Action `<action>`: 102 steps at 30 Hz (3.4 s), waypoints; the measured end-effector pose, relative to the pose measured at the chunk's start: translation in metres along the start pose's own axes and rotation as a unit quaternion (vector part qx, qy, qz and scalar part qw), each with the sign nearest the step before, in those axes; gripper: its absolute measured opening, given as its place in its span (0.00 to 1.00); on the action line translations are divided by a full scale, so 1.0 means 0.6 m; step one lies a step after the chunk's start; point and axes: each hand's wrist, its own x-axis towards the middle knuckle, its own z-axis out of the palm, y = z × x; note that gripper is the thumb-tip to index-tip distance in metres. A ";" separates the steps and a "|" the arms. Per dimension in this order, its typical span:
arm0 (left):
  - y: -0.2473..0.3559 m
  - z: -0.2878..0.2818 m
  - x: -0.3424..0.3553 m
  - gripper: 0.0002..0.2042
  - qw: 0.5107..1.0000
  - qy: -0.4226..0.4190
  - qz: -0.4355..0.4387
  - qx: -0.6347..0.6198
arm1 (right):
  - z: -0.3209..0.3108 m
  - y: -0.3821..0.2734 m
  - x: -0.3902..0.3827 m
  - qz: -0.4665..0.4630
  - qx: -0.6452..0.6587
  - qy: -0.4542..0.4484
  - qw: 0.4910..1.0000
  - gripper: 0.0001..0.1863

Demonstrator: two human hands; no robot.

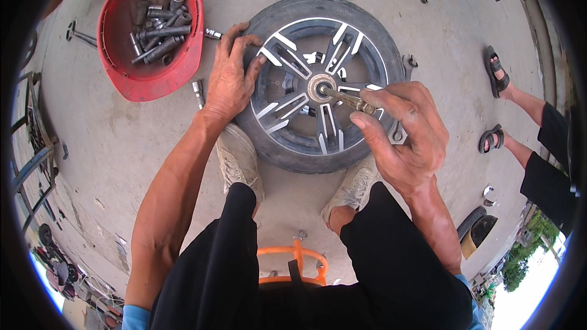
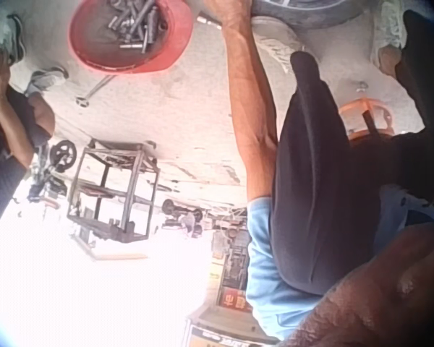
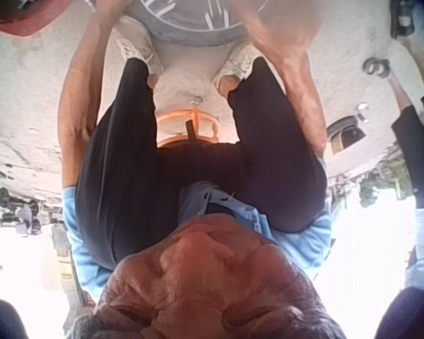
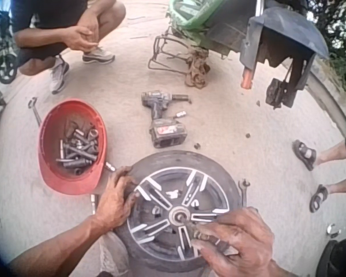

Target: The person works on a wheel assembly, using a metal shaft and their hands to align and insert components into the hub.

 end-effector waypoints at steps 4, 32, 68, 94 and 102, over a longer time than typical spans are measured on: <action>0.002 0.000 0.001 0.18 1.000 -0.002 0.001 -0.002 | -0.007 -0.009 -0.008 -0.009 0.002 -0.003 1.000 0.21; -0.004 0.002 0.002 0.17 1.000 0.009 0.014 -0.004 | -0.007 -0.008 0.000 -0.016 -0.022 -0.015 1.000 0.20; -0.004 0.005 0.001 0.18 1.000 0.013 0.019 -0.009 | -0.028 -0.036 0.010 0.036 -0.022 -0.117 0.992 0.22; -0.006 0.003 0.000 0.18 1.000 0.007 0.011 -0.009 | -0.024 -0.037 -0.004 0.043 -0.014 -0.093 0.995 0.19; -0.002 0.004 0.003 0.18 1.000 0.010 0.012 -0.010 | -0.022 -0.026 0.013 0.037 -0.014 -0.084 0.996 0.19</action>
